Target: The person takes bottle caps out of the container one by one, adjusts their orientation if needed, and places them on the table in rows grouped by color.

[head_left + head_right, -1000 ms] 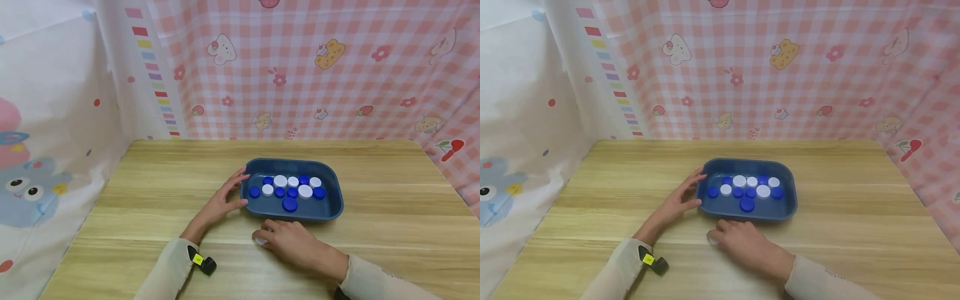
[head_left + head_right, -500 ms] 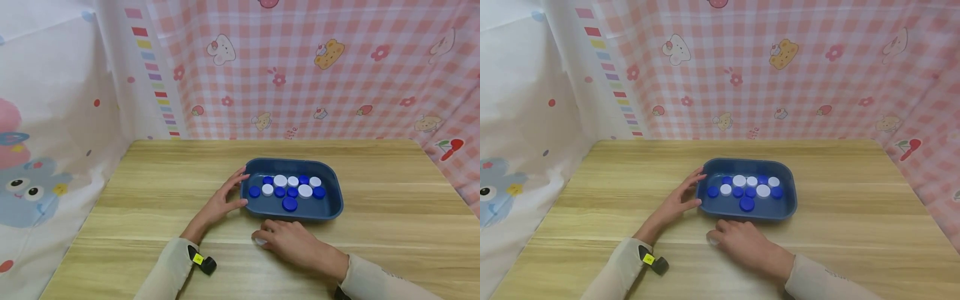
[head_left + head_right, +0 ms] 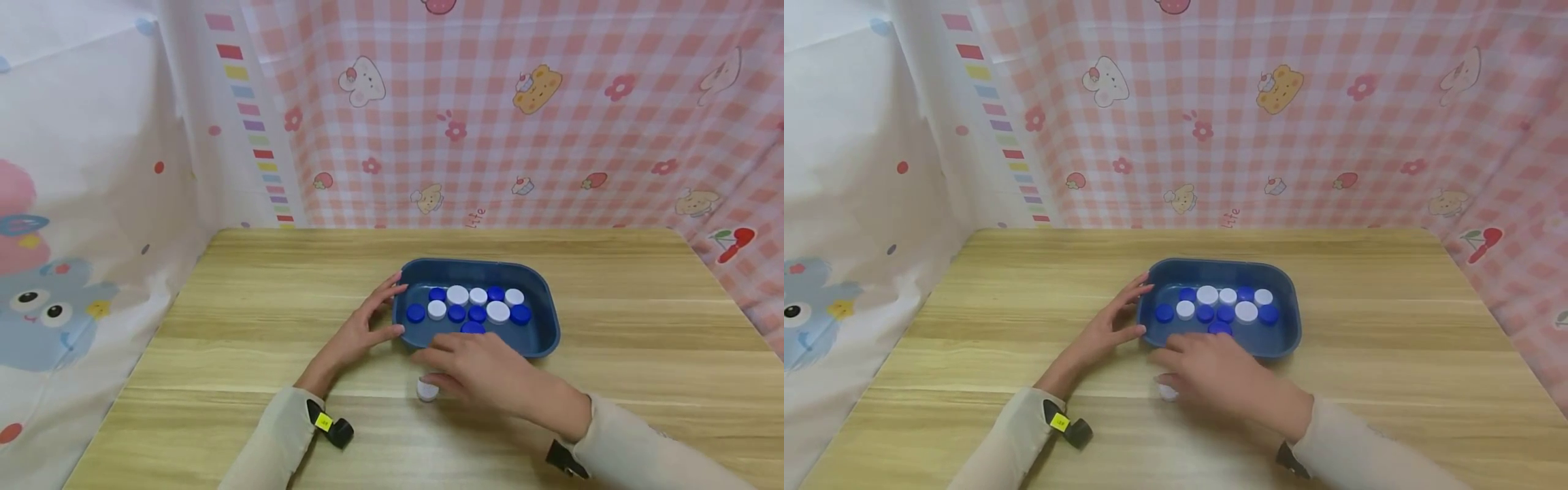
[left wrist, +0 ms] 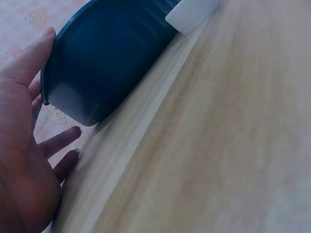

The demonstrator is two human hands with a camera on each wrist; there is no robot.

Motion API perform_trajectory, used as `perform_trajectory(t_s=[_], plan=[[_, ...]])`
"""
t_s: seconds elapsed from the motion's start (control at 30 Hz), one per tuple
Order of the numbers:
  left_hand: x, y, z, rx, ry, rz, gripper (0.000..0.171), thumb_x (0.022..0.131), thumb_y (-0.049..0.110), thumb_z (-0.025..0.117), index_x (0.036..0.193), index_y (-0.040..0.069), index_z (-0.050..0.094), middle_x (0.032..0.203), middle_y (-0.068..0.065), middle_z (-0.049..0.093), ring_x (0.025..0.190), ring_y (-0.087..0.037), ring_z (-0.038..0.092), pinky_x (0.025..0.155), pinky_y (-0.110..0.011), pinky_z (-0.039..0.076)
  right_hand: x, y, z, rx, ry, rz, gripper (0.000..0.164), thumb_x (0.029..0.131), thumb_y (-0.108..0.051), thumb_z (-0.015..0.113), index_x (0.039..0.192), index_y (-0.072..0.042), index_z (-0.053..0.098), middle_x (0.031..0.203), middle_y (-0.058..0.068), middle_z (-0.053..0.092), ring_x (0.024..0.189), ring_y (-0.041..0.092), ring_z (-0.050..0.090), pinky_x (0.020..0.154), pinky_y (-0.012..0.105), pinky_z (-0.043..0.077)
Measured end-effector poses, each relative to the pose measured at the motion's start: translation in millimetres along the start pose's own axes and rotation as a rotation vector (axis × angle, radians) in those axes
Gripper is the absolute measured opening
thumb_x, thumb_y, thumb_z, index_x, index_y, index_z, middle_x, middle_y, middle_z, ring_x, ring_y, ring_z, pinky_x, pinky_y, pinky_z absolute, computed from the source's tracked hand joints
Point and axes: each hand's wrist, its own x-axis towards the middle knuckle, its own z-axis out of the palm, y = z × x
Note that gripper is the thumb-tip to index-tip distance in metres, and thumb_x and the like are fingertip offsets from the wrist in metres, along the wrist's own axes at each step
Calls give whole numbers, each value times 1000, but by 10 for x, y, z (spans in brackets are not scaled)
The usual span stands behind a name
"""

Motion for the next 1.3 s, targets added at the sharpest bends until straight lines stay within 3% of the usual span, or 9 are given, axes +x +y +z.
perform_trajectory(t_s=[0.17, 0.4, 0.77, 1.3], plan=[[-1, 14, -2, 6, 0, 27, 59, 92, 8, 64, 144, 2, 37, 157, -14, 17, 124, -41, 40, 103, -61, 27, 97, 118, -144, -17, 53, 18, 24, 91, -29, 66, 113, -19, 69, 90, -8, 64, 70, 3, 56, 58, 20, 49], [2, 17, -11, 7, -8, 16, 60, 92, 8, 64, 145, 4, 37, 158, -13, 17, 125, -39, 40, 104, -60, 27, 230, 293, -193, 30, 19, 118, 29, 92, -31, 66, 117, -17, 66, 92, -3, 66, 64, 2, 55, 53, 18, 45], [2, -18, -18, 13, -15, 15, 60, 93, 9, 63, 145, 0, 35, 158, -11, 16, 126, -37, 40, 105, -60, 26, 438, 536, -6, 131, -87, 240, 35, 92, -28, 66, 123, -11, 63, 97, 1, 68, 79, 9, 61, 66, 27, 53], [5, -35, -15, -32, -12, 31, 60, 92, 13, 64, 143, -3, 36, 158, -13, 16, 124, -43, 39, 104, -61, 25, 565, 705, 226, 134, -177, 311, 37, 89, -21, 69, 123, -7, 62, 90, 1, 67, 74, 10, 60, 64, 28, 53]])
